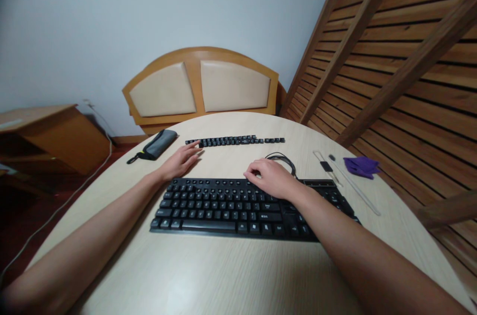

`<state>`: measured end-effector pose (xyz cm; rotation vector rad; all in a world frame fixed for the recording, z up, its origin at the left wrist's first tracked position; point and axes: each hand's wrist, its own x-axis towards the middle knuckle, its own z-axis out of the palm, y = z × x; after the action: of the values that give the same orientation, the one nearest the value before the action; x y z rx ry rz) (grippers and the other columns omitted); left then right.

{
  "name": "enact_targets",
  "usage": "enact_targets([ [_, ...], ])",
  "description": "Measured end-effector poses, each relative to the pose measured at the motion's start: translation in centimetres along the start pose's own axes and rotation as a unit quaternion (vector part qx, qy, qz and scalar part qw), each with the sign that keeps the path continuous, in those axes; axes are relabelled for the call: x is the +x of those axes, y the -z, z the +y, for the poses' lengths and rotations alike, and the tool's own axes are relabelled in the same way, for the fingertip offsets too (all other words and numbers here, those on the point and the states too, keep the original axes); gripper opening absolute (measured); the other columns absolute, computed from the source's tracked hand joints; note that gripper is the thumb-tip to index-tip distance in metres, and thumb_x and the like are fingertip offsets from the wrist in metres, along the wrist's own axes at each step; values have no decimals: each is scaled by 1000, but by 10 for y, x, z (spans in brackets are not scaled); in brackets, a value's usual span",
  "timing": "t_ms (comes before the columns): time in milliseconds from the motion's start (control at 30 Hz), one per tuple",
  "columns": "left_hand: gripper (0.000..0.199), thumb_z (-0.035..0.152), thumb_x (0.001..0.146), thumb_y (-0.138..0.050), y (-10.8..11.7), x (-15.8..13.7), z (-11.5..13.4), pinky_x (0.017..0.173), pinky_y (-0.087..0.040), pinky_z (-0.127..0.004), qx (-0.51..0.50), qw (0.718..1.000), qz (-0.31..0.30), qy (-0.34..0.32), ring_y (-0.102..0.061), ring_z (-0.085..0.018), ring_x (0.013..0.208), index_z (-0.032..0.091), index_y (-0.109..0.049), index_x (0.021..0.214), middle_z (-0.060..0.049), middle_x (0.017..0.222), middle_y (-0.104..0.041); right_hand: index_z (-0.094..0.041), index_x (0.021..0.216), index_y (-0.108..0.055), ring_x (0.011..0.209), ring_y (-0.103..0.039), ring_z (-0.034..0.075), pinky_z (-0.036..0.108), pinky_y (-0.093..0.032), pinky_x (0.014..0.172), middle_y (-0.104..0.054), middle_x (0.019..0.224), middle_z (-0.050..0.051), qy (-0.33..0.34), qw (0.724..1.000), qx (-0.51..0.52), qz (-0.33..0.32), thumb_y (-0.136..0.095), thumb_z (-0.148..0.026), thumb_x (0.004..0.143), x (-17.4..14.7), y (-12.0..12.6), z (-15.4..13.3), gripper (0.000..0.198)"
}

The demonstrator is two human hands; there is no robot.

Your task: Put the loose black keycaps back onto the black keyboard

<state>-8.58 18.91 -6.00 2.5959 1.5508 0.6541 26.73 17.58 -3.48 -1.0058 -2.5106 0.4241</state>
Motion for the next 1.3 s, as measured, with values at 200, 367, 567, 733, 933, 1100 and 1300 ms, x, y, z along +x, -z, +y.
enact_targets([
  [200, 55, 46, 105, -27, -6, -1, -8, 115, -33, -50, 28, 999, -30, 13, -39, -33, 141, 14, -57, 139, -16, 159, -33, -21, 79, -69, 79, -63, 22, 33, -43, 73, -71, 80, 5, -5, 1000, 1, -1, -54, -32, 95, 0, 1, -1, 24],
  [367, 53, 42, 104, -29, -6, 1, -8, 114, -32, -52, 52, 997, -47, 20, -38, -34, 141, 16, -55, 141, -14, 161, -30, -21, 79, -69, 79, -63, 22, 33, -44, 74, -71, 81, 5, -5, 1000, 1, -2, -54, -32, 95, 0, 2, -2, 24],
  [567, 48, 39, 104, -31, -7, 1, -9, 112, -35, -51, 41, 999, -17, 0, -41, -31, 137, 17, -60, 135, -15, 151, -45, -20, 79, -68, 79, -63, 22, 34, -44, 74, -71, 81, 6, -6, 1000, 0, -7, -52, -32, 95, 0, 2, -3, 26],
  [733, 45, 38, 102, -36, -8, -1, -8, 112, -36, -51, 13, 1000, 13, 1, -47, -31, 129, 15, -65, 127, -17, 139, -49, -20, 80, -69, 80, -63, 22, 34, -45, 74, -71, 82, 6, -6, 1000, 1, -9, -52, -33, 96, 0, 2, -3, 26],
  [933, 45, 41, 102, -38, -5, -2, -5, 115, -35, -50, -12, 1000, 17, 3, -44, -32, 133, 15, -67, 125, -18, 139, -48, -21, 80, -69, 80, -63, 22, 34, -45, 74, -72, 81, 5, -7, 1000, 2, -6, -53, -32, 95, 0, 2, -3, 25],
  [1100, 46, 40, 102, -36, -5, -1, -7, 114, -34, -53, -7, 1000, -9, -18, -42, -33, 138, 15, -64, 129, -17, 150, -44, -20, 79, -69, 79, -62, 21, 34, -44, 73, -71, 81, 6, -3, 1000, -1, -5, -53, -32, 96, 0, 2, -2, 26],
  [1300, 41, 40, 99, -41, 0, -1, 0, 110, -42, -44, -28, 999, 12, -12, -56, -27, 125, 15, -70, 114, -15, 135, -59, -20, 80, -69, 78, -62, 21, 33, -44, 73, -70, 81, 6, -3, 1000, -3, -4, -53, -32, 96, 0, 1, -2, 26],
])
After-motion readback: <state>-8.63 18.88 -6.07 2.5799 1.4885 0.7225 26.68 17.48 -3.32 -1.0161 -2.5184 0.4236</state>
